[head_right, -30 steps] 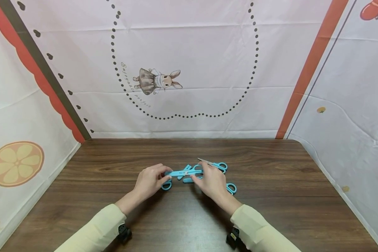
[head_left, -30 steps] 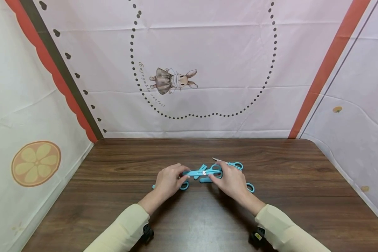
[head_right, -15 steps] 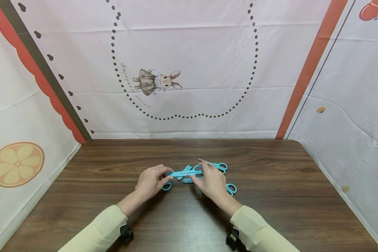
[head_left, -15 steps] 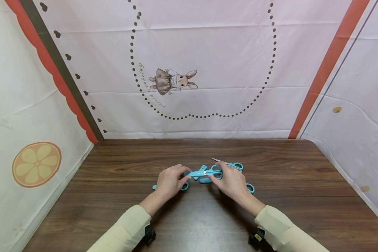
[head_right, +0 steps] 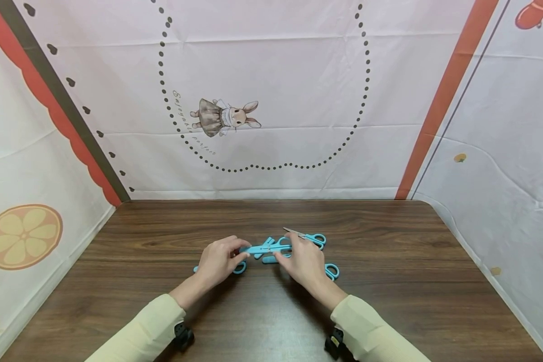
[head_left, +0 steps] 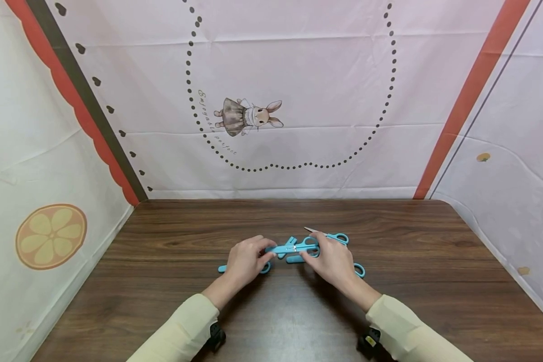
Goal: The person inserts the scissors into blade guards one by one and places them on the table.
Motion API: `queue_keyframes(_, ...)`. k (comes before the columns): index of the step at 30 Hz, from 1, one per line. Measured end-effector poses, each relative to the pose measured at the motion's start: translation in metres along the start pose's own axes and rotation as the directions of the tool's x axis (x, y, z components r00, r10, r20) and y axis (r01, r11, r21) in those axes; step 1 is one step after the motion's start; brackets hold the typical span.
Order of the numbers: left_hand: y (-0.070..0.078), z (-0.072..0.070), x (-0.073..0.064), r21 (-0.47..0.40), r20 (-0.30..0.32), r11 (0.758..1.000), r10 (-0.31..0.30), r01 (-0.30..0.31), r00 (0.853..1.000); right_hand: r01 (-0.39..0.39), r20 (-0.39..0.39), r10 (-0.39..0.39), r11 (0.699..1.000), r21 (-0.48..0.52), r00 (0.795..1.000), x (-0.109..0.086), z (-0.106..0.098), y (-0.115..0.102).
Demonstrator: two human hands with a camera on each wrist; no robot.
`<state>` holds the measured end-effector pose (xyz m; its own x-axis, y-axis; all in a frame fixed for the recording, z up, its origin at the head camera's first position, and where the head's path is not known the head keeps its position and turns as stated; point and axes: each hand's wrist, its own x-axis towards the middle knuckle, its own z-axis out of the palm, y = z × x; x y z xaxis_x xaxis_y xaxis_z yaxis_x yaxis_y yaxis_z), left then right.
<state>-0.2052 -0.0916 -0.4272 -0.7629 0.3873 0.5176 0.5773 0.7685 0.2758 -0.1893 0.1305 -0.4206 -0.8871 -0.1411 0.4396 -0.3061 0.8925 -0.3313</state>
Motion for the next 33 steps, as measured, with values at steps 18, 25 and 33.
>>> queue_keyframes(18,0.0001,0.0039,0.0003,-0.024,-0.017,1.000,0.007,-0.008,1.000,-0.001,0.017,0.001,1.000,-0.005,1.000,0.0020,-0.0005,-0.0007)
queue_keyframes(25,-0.0020,-0.0003,-0.0004,-0.014,0.005,1.000,0.007,-0.007,1.000,0.002,0.047,-0.001,1.000,-0.012,0.999,0.0014,0.0028,-0.0004)
queue_keyframes(33,-0.0048,-0.0029,0.0011,0.005,0.053,1.000,-0.022,0.022,0.998,0.019,0.050,-0.018,1.000,-0.024,0.999,0.0026,0.0035,0.0019)
